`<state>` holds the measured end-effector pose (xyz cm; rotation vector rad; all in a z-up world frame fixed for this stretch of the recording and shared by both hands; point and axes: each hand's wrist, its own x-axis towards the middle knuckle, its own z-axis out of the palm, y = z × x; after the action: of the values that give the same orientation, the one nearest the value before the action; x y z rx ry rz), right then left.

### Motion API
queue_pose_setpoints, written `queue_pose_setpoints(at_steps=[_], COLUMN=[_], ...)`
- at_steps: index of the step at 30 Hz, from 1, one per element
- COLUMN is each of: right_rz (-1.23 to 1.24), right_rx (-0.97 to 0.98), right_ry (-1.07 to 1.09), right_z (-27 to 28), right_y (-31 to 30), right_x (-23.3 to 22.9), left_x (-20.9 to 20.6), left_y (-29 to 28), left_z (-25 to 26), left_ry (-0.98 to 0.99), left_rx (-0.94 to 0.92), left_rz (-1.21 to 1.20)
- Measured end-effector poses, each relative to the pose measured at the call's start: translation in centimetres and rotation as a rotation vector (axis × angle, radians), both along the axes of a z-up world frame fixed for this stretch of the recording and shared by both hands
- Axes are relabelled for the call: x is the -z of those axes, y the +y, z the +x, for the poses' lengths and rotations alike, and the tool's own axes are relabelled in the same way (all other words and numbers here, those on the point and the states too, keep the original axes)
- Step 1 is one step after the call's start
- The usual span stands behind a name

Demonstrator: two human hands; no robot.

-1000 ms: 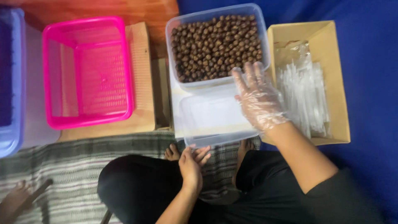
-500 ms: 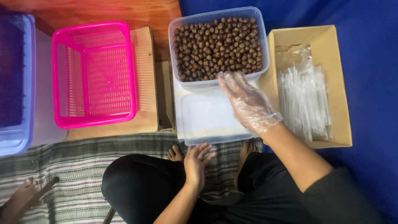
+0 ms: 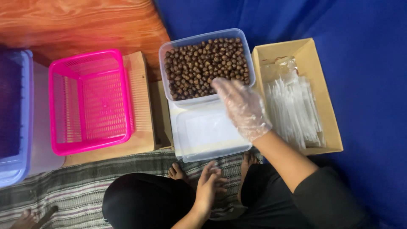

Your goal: Packaging small round food items into small plastic bags by hand

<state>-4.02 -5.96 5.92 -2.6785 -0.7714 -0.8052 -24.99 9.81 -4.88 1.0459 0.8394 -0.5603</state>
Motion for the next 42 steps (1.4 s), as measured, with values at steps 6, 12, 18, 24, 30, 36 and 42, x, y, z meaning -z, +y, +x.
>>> queue_pose_setpoints(at_steps=[6, 12, 18, 24, 30, 36, 42], right_rz=[0.079, 0.006, 0.095, -0.065, -0.192, -0.107, -0.163], right_rx=[-0.005, 0.106, 0.213, 0.738, 0.78, 0.722, 0.799], right_ry=[0.072, -0.354, 0.131, 0.911, 1.197, 1.196, 1.044], right_z=[1.6, 2.7, 0.6, -1.2, -0.7, 0.2, 1.6], right_y=[-2.6, -2.4, -2.5, -7.1, -11.1, -10.7, -12.2], right_x=[4.0, 11.5, 1.3, -8.9, -8.3, -5.8, 2.0], left_x=[-11.3, -12.8, -10.2, -11.2, -9.7, -8.2, -7.0], left_y=[1.3, 1.4, 1.2, 0.7, 0.6, -0.4, -0.5], left_z=[6.0, 12.2, 11.6, 11.1, 11.2, 11.3, 10.9], left_ry=[-0.587, -0.858, -1.059, -1.588, -1.584, -1.527, -1.528], left_rx=[0.879, 0.757, 0.86, 1.457, 1.665, 1.832, 1.843], left_rz=[0.239, 0.441, 0.589, 0.931, 1.032, 1.002, 1.049])
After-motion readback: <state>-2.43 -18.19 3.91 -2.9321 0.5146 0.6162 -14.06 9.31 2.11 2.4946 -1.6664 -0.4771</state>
